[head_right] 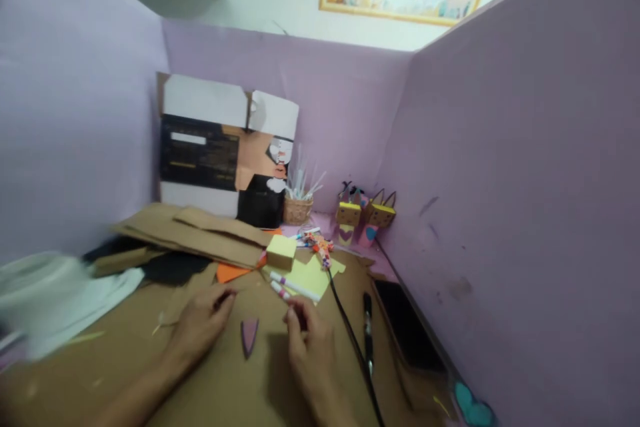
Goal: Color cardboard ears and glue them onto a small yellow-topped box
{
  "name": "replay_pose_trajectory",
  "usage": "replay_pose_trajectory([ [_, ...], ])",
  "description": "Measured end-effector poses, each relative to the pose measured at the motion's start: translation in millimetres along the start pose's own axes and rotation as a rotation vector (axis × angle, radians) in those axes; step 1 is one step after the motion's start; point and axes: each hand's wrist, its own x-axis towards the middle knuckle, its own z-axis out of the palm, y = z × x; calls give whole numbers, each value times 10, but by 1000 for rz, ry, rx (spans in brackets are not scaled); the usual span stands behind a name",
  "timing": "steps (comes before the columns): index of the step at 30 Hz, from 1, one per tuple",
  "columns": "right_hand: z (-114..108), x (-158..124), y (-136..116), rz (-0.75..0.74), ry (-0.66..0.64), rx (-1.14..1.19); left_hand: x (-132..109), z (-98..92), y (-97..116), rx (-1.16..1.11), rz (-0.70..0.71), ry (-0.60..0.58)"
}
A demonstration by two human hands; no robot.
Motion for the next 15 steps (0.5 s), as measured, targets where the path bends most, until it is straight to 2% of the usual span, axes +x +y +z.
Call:
replay_pose_trajectory([
  [4,102,-75,-6,-1,-53,-100,-14,23,-127,-29,-75,-23],
  [7,185,-75,-9,46,-93,-257,-10,50,-128,-8,-75,-85],
  [10,221,-34,25,58,-115,-334,-15,70,-10,78,-39,-168],
  [15,201,-21,141,39,-124,-282,-23,77,225,228,-68,-243],
])
